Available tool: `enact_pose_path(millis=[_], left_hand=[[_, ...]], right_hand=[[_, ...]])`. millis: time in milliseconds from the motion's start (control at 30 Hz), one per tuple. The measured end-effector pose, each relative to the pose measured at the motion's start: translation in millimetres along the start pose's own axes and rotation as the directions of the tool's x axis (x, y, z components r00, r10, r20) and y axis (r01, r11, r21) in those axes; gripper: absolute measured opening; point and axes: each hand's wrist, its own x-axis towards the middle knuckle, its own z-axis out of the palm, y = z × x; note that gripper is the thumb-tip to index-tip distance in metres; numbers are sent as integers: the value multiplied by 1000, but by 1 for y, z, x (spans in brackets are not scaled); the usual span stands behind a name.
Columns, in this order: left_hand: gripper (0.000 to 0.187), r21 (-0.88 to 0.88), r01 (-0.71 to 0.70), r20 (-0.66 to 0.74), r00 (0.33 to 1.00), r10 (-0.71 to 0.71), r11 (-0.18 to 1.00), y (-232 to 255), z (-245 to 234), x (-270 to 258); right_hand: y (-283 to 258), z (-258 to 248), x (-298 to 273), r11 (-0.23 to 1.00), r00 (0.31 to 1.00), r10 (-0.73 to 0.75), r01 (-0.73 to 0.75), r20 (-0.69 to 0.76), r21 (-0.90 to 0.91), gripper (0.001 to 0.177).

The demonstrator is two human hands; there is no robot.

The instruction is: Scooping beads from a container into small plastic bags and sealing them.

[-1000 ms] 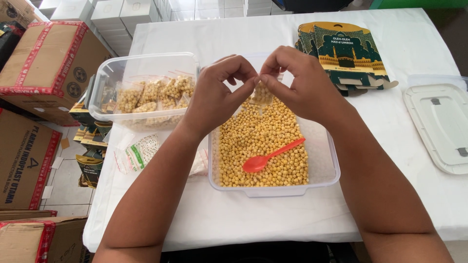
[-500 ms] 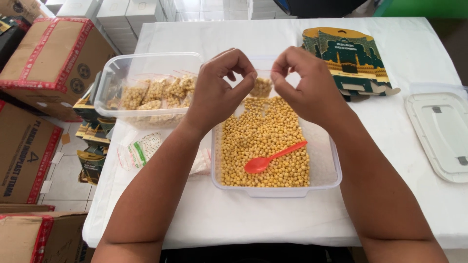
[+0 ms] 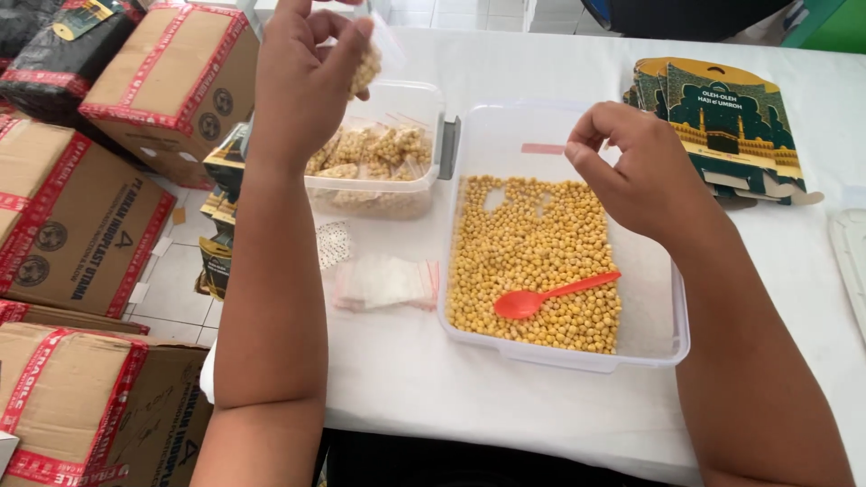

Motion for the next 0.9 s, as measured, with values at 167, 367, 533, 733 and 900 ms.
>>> enact_pose_path(millis=[167,367,533,733,900], left_hand=[[58,344,127,109,979,-174,930,4,-1,-3],[18,759,37,151,961,-231,650,-26,-12,-4],[10,711,90,195,928,-318,698,0,-4,-11],[11,715,111,365,784,-503,690,-22,-1,-24],[7,686,-343,302,937,178,642,9,-33,-56]], right_hand=[[3,1,1,999,1000,-18,19,11,-29,19],[6,2,2,998,999,-33,34,22,-53,22],[5,1,3,998,999,-17,19,44,-68,22],[10,2,2,993,995,-62,69,73,-96,20],[13,2,2,987,997,-49,58,63,-150,22]])
